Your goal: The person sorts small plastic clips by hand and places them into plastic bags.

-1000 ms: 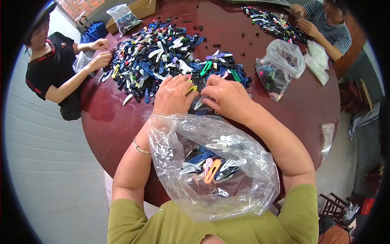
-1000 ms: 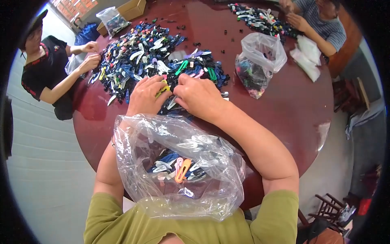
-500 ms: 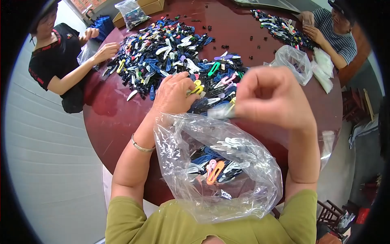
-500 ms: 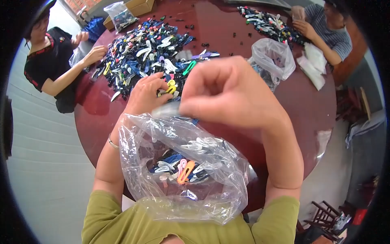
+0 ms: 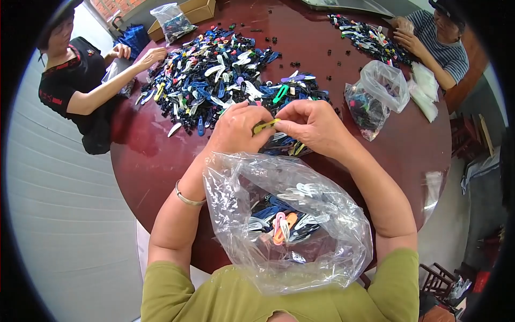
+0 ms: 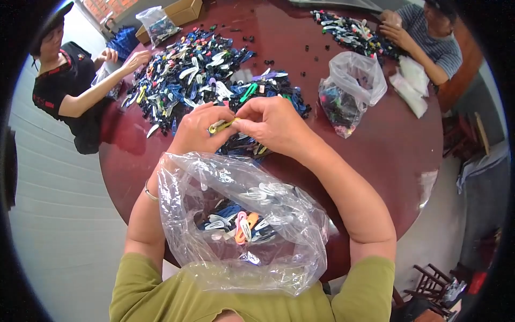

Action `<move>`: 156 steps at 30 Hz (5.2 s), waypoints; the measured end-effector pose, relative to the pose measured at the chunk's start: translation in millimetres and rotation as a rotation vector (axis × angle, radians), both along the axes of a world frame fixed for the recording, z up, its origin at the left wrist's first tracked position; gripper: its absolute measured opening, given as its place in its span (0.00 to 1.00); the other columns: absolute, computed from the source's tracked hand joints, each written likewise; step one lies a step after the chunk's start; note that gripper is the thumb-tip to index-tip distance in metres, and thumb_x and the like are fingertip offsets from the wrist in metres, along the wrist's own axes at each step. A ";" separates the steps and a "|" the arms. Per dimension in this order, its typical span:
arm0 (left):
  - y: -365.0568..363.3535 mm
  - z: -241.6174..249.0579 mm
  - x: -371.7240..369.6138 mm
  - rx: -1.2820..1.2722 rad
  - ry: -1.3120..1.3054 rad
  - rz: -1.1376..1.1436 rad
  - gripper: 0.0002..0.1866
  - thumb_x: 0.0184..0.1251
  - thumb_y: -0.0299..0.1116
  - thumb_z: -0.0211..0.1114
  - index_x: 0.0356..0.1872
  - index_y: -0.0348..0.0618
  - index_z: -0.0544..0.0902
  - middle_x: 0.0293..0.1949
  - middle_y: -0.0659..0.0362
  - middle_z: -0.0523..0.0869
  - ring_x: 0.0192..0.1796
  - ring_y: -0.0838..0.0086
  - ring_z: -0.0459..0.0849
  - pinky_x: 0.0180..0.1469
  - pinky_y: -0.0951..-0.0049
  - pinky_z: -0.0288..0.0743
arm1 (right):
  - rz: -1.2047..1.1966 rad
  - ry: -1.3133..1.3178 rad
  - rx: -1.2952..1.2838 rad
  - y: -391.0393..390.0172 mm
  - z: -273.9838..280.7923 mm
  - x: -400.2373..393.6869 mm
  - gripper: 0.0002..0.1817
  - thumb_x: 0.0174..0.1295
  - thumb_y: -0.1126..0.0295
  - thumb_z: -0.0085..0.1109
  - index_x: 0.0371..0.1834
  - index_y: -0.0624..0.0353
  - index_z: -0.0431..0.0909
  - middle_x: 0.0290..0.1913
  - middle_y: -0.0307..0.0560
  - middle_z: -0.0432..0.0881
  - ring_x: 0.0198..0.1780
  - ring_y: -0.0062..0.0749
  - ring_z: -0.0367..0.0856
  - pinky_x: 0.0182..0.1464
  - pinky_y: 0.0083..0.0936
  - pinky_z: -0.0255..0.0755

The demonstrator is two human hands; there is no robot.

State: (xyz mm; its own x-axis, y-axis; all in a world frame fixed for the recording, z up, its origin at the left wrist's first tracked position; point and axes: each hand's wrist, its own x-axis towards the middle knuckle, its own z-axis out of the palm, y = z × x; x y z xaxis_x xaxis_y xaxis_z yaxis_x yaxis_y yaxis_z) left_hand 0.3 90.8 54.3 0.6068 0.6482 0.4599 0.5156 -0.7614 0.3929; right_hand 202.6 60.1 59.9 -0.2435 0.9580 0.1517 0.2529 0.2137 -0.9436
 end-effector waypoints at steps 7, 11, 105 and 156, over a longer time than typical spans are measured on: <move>-0.6 17.4 -8.1 -0.055 -0.062 0.144 0.09 0.59 0.32 0.69 0.36 0.39 0.84 0.32 0.53 0.88 0.35 0.61 0.87 0.42 0.66 0.78 | -0.080 0.090 -0.007 -5.7 29.3 13.5 0.05 0.55 0.74 0.64 0.30 0.65 0.83 0.25 0.36 0.80 0.28 0.13 0.75 0.29 0.15 0.67; 13.0 13.0 -24.1 -0.084 0.016 0.268 0.07 0.60 0.32 0.66 0.34 0.39 0.85 0.32 0.51 0.87 0.32 0.60 0.87 0.37 0.66 0.78 | -0.026 0.244 0.036 -27.1 71.0 21.8 0.03 0.55 0.76 0.64 0.29 0.64 0.82 0.24 0.32 0.79 0.27 0.09 0.72 0.26 0.12 0.63; -9.8 -1.6 -1.3 0.011 0.238 0.176 0.10 0.55 0.34 0.70 0.33 0.39 0.84 0.43 0.55 0.84 0.43 0.58 0.84 0.45 0.61 0.78 | -0.028 -0.640 0.377 -5.7 -6.1 1.9 0.11 0.51 0.64 0.70 0.30 0.59 0.83 0.33 0.45 0.82 0.37 0.40 0.82 0.40 0.34 0.75; -9.9 7.8 -1.2 -0.118 0.118 0.218 0.08 0.61 0.33 0.63 0.34 0.38 0.82 0.36 0.51 0.83 0.41 0.53 0.82 0.44 0.58 0.76 | -0.030 -0.578 0.244 4.9 -4.8 15.5 0.08 0.52 0.70 0.66 0.32 0.60 0.82 0.35 0.50 0.83 0.37 0.42 0.83 0.41 0.35 0.76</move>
State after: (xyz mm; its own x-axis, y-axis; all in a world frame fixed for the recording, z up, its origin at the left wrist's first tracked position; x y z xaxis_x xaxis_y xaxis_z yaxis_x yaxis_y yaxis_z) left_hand -1.0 80.9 62.1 0.4923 0.8142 0.3076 0.7096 -0.5801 0.3999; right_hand 218.2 65.0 55.0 -0.3253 0.9199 0.2191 0.7168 0.3910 -0.5773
